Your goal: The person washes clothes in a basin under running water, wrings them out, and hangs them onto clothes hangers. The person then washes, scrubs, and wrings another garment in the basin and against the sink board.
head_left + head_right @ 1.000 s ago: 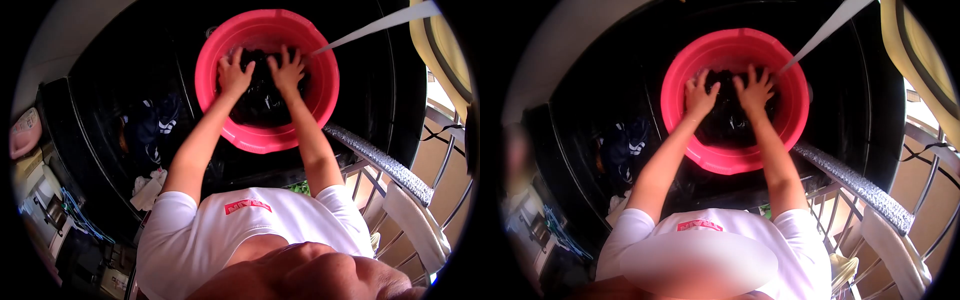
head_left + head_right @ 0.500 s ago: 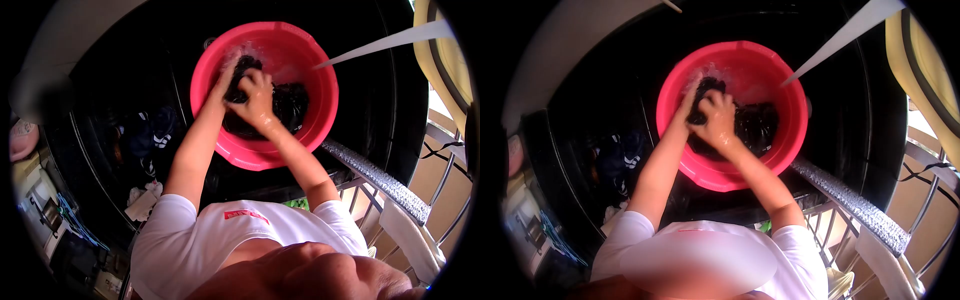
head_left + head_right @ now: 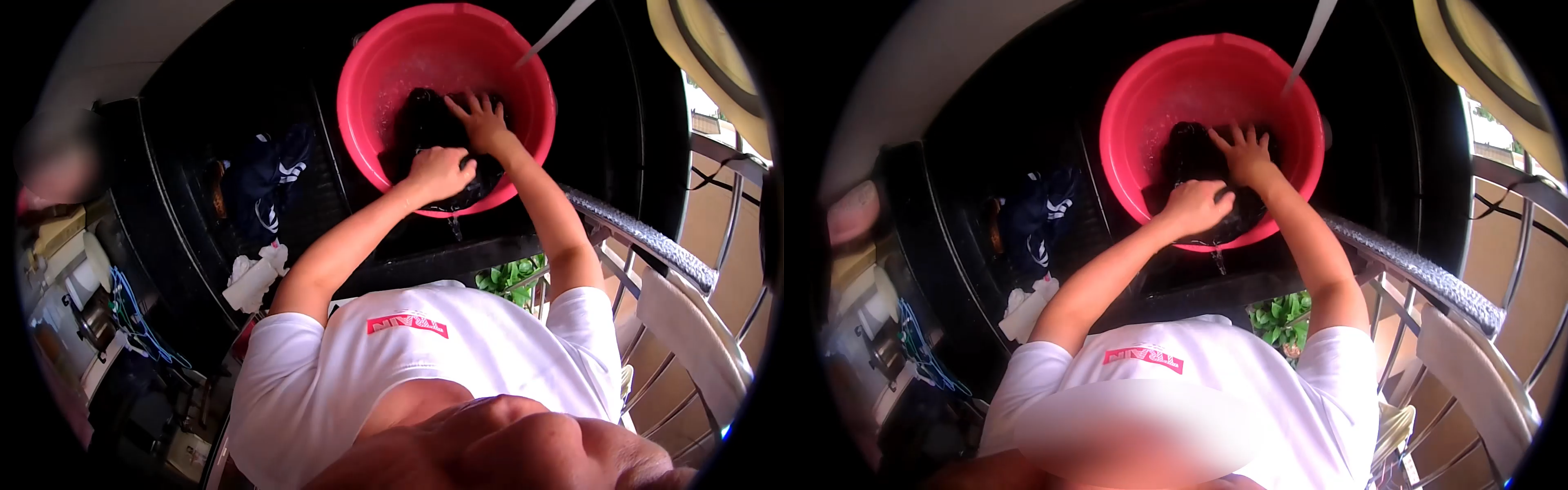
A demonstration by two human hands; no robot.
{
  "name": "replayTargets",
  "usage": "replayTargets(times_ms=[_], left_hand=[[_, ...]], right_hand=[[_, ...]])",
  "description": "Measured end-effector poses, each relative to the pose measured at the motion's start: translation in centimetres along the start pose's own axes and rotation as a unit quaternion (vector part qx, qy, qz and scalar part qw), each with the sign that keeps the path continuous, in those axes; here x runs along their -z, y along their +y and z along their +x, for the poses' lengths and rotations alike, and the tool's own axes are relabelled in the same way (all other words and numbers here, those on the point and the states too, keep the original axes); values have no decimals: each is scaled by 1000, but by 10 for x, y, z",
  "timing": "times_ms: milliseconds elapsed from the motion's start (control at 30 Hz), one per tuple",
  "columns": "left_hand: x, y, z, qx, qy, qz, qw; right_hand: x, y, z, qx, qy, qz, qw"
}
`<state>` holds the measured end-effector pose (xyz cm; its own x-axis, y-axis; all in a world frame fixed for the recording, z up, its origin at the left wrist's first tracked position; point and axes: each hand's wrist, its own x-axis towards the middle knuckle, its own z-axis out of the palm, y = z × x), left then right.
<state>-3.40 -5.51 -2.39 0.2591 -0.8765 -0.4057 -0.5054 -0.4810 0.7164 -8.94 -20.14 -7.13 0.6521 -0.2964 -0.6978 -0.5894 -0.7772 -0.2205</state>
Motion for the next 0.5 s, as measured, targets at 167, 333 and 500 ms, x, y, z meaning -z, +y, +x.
replayTargets(times_ms=[167, 333, 500], left_hand=[[17, 13, -15, -163, 49, 96, 981], [80, 6, -29, -259, 193, 49, 945], [87, -24, -37, -151, 267, -128, 943]], right_hand=[[-61, 3, 43, 85, 46, 75, 993], [7, 12, -9, 55, 328, 257, 907], [102, 6, -76, 40, 286, 196, 937]])
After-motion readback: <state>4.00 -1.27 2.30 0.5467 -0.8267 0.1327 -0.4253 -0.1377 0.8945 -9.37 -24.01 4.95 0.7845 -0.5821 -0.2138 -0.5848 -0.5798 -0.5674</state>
